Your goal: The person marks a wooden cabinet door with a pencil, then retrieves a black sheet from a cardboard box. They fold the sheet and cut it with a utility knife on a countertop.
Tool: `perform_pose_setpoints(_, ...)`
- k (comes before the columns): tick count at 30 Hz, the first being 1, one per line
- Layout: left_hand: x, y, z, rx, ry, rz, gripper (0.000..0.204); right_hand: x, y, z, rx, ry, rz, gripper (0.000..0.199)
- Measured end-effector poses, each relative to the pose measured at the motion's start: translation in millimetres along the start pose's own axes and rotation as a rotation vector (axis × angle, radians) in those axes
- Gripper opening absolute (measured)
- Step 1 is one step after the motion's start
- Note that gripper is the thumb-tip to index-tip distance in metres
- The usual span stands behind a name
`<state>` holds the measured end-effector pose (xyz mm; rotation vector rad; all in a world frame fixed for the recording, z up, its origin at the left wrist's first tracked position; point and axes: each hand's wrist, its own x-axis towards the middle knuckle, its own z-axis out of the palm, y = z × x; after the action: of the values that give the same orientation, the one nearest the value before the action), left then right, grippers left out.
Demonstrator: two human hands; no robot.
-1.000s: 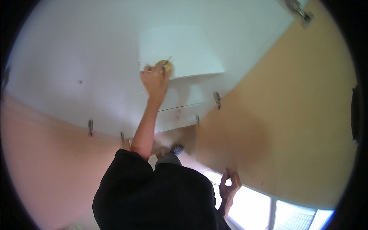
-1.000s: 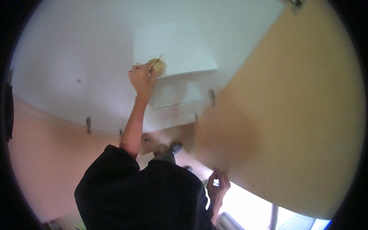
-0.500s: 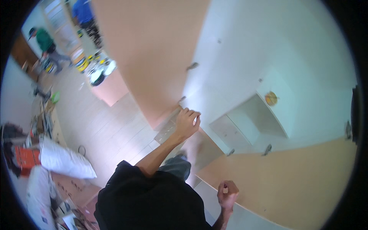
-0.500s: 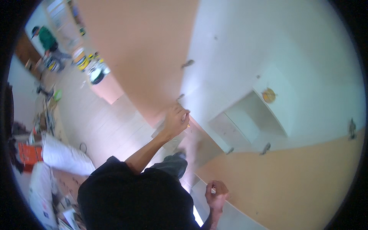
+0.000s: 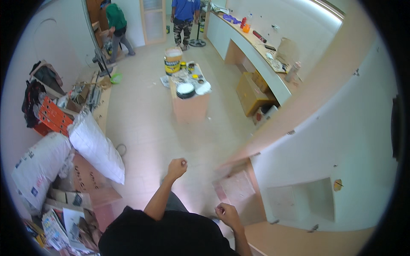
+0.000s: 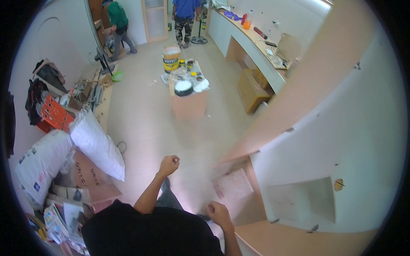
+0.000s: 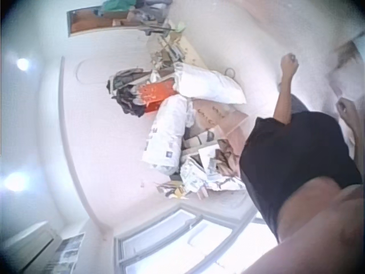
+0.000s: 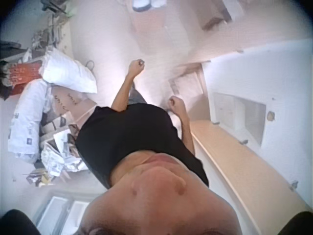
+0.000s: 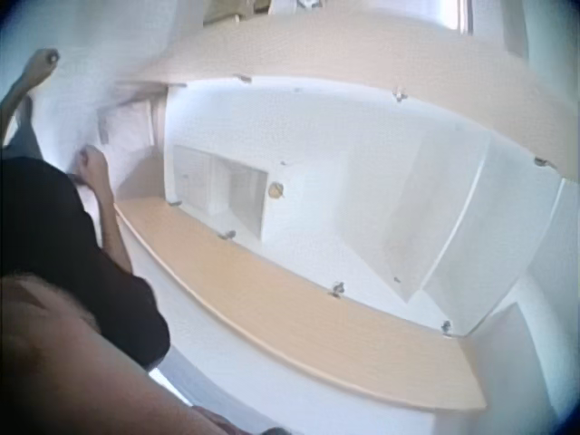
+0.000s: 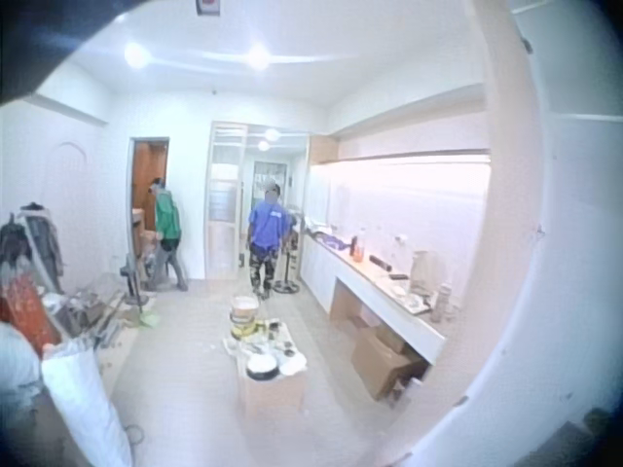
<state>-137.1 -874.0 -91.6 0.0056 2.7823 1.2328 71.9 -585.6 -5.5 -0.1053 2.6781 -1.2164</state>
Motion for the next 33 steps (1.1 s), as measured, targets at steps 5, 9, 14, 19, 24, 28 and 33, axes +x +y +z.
perform_pose_setpoints(5, 43.6, -170.5, -131.5, 0.204, 0.013, -0.146, 0.027, 88.0, 107.4, 129.3, -0.011, 0.016, 0.365, 0.027)
perform_pose_setpoints(9, 84.6, -224.8, -233.9, 0.127, 0.129, -0.216, 0.03, 56.8, 167.2, 217.4, -0.18, -0.359, 0.586, 0.037)
perform_pose_setpoints(14, 159.5, -289.1, -321.7, -0.006, 0.267, -0.263, 0.032, 110.2, 148.5, 287.1, -0.063, -0.562, 0.743, 0.037)
perform_pose_setpoints(19, 246.1, -393.8, -357.0, -0.186, 0.016, -0.336, 0.035, 294.0, 161.3, 311.3, -0.031, -0.549, 0.586, 0.037)
perform_pose_setpoints(24, 307.0, -491.8, -434.2, -0.444, 0.144, -0.471, 0.033, 615.0, 7.4, 294.1, -0.391, -0.615, 0.329, 0.036)
perform_pose_setpoints(28, 307.7, -494.5, -444.8, -0.303, 0.051, -0.837, 0.023, 815.2, -67.3, 301.4, -0.478, -0.506, -0.007, 0.031)
perform_pose_setpoints(33, 287.3, -546.0, -458.5, -0.567, -0.044, -1.157, 0.03, 994.2, -248.0, 347.8, -0.311, -0.556, -0.252, 0.022)
